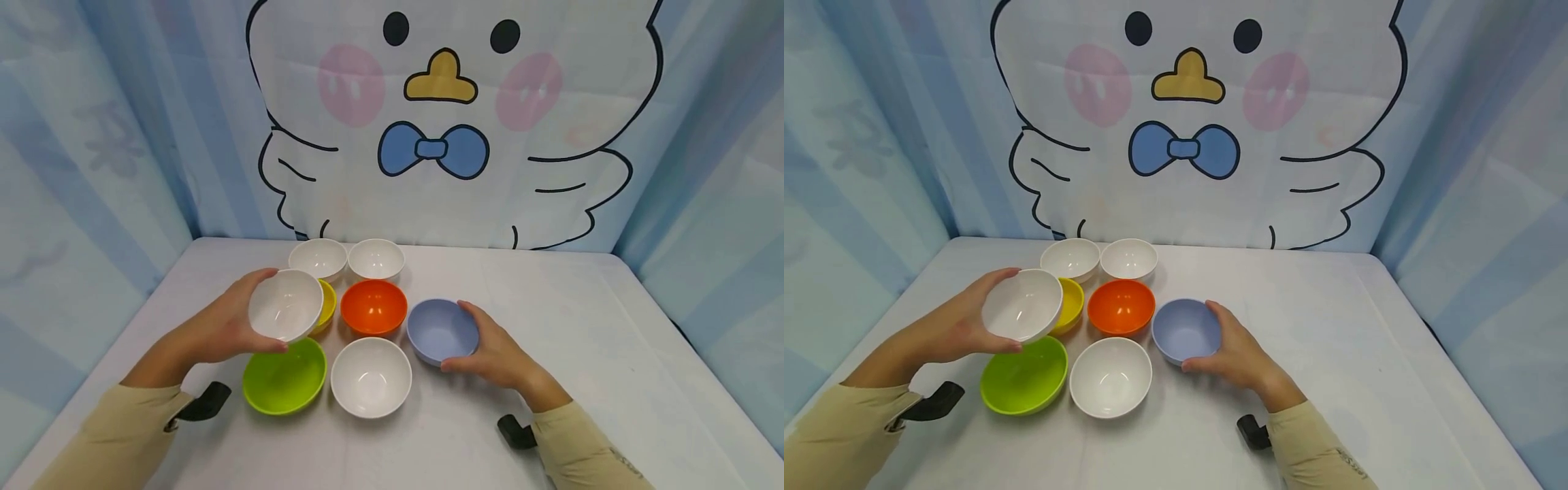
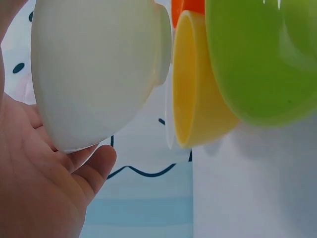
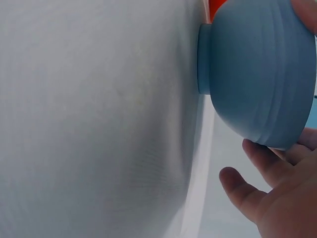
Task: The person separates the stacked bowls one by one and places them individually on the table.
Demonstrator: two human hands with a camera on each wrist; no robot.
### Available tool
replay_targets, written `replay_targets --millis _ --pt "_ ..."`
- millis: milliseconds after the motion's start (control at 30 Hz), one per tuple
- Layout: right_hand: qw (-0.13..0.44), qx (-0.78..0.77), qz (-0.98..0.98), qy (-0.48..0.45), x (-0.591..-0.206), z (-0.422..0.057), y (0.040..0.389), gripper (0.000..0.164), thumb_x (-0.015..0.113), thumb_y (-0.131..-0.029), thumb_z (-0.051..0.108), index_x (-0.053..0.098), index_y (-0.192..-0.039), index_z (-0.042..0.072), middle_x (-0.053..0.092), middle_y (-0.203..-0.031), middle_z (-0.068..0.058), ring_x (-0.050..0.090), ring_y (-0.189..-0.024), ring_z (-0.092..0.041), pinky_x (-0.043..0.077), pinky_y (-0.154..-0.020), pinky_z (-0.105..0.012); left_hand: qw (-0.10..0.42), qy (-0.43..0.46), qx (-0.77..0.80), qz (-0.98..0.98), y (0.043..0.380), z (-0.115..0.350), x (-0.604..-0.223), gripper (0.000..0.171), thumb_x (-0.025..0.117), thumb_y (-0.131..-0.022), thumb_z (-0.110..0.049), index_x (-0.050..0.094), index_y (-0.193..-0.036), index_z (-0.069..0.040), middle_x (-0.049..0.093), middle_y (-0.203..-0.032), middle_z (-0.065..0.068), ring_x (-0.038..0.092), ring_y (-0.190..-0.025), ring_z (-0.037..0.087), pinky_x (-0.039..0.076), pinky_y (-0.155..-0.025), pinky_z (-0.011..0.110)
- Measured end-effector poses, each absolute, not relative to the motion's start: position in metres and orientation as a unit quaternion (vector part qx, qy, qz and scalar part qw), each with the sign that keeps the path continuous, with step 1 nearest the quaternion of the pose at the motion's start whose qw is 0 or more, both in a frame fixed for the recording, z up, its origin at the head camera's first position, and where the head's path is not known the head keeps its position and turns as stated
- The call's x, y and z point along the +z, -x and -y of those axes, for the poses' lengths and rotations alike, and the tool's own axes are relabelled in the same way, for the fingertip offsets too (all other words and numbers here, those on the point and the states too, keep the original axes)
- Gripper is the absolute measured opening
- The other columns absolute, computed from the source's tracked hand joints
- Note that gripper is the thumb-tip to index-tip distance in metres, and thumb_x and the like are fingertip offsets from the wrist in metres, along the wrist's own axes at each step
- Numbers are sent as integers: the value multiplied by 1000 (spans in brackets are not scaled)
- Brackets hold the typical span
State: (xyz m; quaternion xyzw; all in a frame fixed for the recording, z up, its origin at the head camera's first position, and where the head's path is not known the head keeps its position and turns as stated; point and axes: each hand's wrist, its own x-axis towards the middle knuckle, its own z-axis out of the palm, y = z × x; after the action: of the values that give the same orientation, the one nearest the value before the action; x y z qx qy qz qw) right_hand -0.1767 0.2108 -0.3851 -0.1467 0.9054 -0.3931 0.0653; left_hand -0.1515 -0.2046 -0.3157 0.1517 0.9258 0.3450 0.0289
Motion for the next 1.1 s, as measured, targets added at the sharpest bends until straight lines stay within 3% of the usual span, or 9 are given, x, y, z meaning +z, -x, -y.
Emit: replay_targets --millis 333,667,1100 --pt "19 -395 -900 183 -388 -209 178 103 88 -72 33 31 -150 -2 39 -149 -26 50 -121 -42 45 -99 -58 26 -115 344 -932 145 229 -319 118 91 -71 -36 17 -153 5 33 -146 30 45 -117 46 51 -90 61" --pt "44 -393 -897 197 -390 -210 181 105 85 -73 33 25 -150 -6 29 -152 -27 41 -128 -45 38 -103 -61 29 -79 330 -940 139 255 -334 117 90 -72 -32 14 -152 10 30 -144 35 42 -116 50 48 -89 67" --pt "34 -392 -901 182 -387 -209 185 111 87 -72 36 24 -152 -7 34 -152 -26 45 -126 -42 40 -103 -60 38 -39 325 -944 137 272 -348 119 90 -73 -34 12 -153 9 27 -144 37 41 -114 51 47 -89 68"
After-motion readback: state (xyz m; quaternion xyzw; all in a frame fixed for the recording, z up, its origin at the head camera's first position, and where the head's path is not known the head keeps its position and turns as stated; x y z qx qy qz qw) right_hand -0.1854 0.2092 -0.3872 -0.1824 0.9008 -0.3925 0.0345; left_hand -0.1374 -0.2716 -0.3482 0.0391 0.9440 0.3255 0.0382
